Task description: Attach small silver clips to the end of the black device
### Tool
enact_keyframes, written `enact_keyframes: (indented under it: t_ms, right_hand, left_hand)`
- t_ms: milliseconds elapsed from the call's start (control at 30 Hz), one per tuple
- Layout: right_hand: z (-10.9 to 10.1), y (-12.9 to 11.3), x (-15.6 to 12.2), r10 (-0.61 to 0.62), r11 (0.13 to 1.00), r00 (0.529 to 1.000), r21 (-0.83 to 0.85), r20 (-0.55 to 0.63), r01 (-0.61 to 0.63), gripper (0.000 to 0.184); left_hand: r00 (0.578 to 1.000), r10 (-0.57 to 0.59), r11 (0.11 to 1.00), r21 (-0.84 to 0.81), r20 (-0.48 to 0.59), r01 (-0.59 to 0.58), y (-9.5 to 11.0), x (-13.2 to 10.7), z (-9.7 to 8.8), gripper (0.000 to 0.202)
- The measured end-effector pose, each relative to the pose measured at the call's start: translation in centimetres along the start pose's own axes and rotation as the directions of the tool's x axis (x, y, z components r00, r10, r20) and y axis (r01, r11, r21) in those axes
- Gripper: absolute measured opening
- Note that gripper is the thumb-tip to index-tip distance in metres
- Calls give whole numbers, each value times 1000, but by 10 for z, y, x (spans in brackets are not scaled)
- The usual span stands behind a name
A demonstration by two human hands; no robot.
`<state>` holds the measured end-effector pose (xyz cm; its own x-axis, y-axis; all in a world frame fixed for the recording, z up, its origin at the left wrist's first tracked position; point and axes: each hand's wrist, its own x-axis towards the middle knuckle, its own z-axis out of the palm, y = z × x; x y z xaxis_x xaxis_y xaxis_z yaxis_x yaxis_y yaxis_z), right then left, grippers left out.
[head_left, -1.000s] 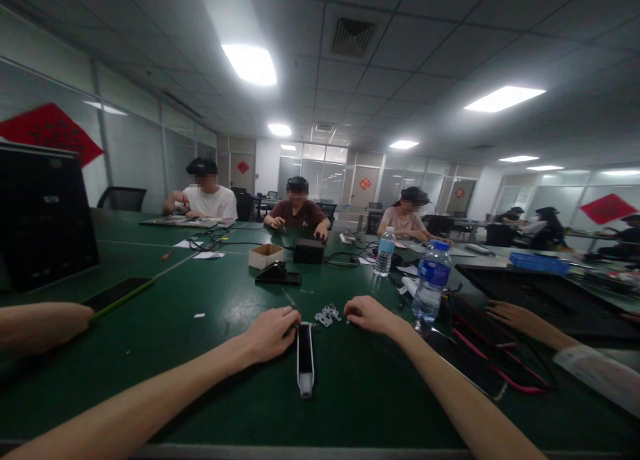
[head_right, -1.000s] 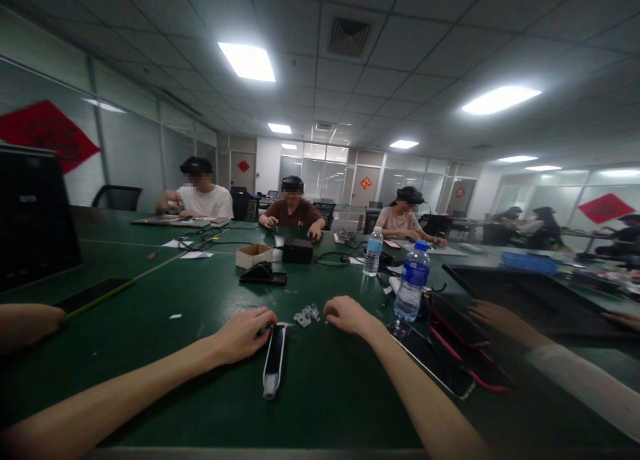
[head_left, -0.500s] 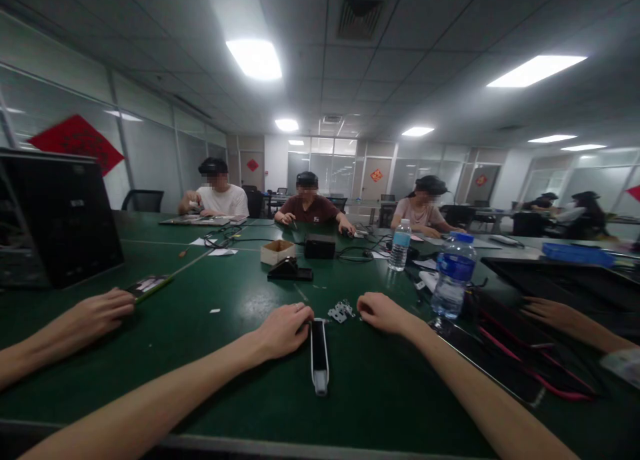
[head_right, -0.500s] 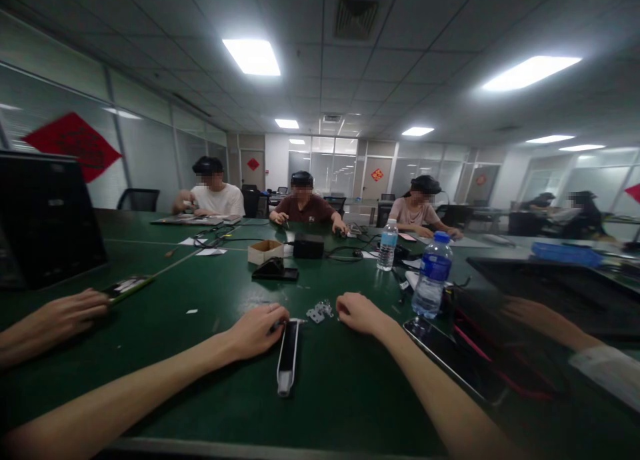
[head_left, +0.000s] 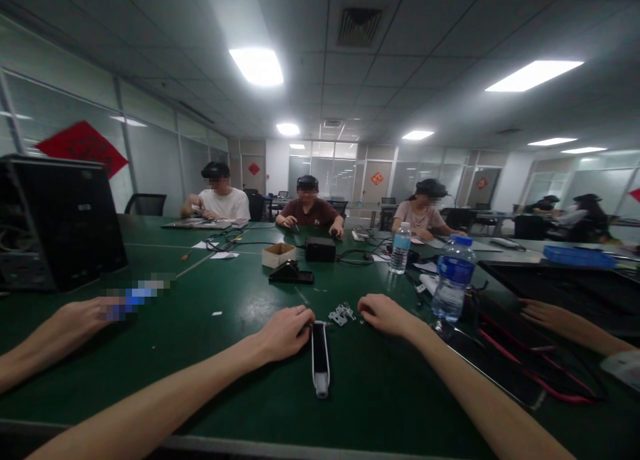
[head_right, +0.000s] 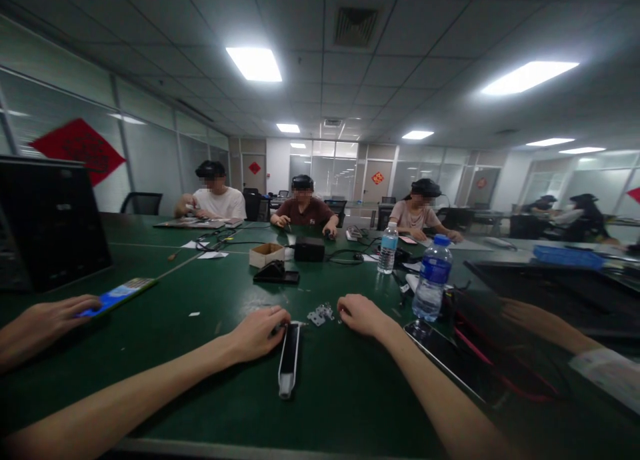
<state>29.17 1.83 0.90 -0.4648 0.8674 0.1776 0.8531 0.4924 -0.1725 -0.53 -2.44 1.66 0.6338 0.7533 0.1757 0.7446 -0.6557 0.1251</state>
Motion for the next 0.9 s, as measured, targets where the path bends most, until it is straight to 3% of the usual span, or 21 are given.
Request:
enact_keyframes:
  t_ms: [267,467,900]
  right_hand:
    - [-3,-8,-1,19,1000,999,-1,-35,-20,22]
    - [9,-15,13,-21,999,998,-45,-65,18,34]
    - [12,-7,28,36,998,999,-43,-28,-37,20]
  left_hand:
    - [1000,-5,1000,-23,-8,5,-1,1,1,18]
    - [1000,-9,1000,7,-12,9,3,0,-3,18]
    - [1000,-9,1000,-25,-3,9,2,0,-3,18]
